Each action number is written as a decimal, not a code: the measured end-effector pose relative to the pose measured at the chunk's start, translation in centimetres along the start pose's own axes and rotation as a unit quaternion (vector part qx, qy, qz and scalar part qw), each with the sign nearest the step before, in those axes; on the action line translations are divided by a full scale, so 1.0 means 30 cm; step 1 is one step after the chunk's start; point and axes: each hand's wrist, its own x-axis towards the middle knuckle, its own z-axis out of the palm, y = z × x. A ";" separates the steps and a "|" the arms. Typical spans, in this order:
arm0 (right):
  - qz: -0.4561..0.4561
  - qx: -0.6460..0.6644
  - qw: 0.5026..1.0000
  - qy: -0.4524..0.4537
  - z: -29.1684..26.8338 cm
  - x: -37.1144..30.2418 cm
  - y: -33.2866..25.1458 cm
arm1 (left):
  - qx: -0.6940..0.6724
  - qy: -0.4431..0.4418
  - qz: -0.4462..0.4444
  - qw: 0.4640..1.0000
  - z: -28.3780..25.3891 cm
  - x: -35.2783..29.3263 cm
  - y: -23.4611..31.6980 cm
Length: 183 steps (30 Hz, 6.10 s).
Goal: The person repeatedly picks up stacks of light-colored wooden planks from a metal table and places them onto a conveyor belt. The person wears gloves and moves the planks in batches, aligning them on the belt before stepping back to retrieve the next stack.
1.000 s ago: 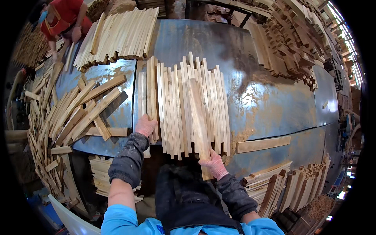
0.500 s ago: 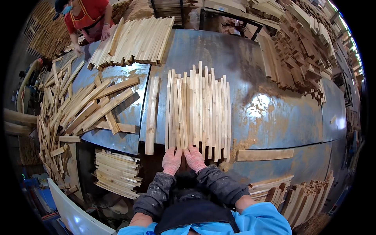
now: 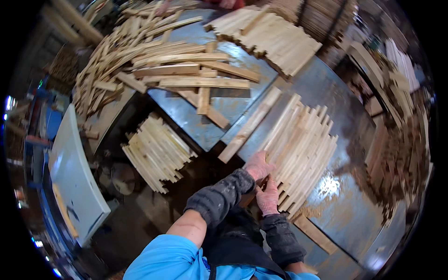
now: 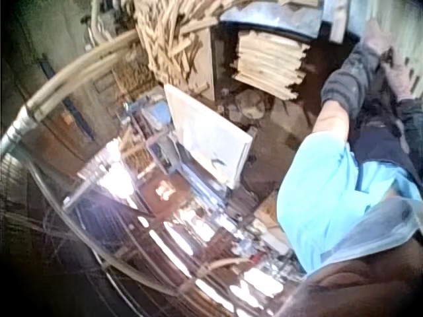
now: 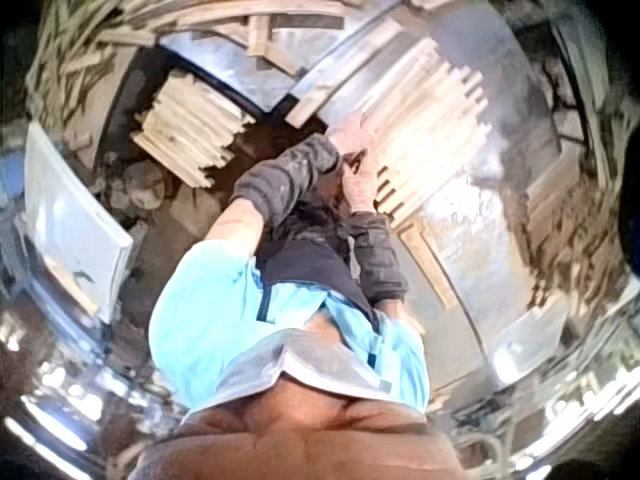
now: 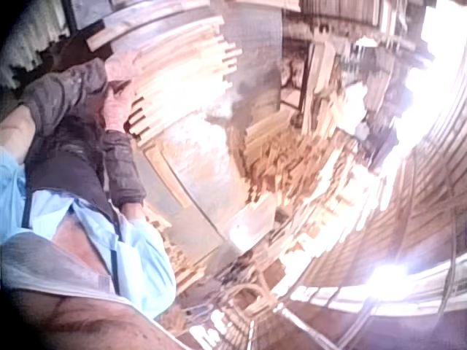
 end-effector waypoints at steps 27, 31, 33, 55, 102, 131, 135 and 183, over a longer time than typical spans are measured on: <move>0.011 -0.134 0.917 -0.374 1.192 0.258 -0.576 | -0.169 0.480 -0.404 0.760 -1.303 -0.415 -2.089; 0.022 -0.230 0.949 -0.213 1.418 0.448 -0.607 | -0.047 0.401 -0.459 0.791 -1.363 -0.392 -2.354; 0.053 -0.287 0.926 -0.240 1.504 0.531 -0.589 | 0.037 0.291 -0.438 0.850 -1.352 -0.378 -2.393; -0.028 -0.164 0.947 -0.275 1.415 0.369 -0.542 | -0.180 0.478 -0.377 0.772 -1.268 -0.399 -2.109; 0.324 0.329 0.882 0.094 -0.541 0.397 0.677 | -0.199 -0.041 0.017 0.979 0.061 0.476 -0.049; -0.113 0.419 0.868 -0.242 -0.232 -0.027 -0.566 | -0.483 0.192 0.144 0.842 -0.876 -1.086 -0.569; -0.175 0.380 0.844 -0.336 0.088 -0.300 -0.891 | -0.489 0.307 0.161 0.800 -0.985 -1.529 -0.882; -0.143 0.247 0.812 -0.509 2.689 -1.784 -2.201 | -0.065 0.532 -0.383 0.753 -2.462 -3.214 -3.090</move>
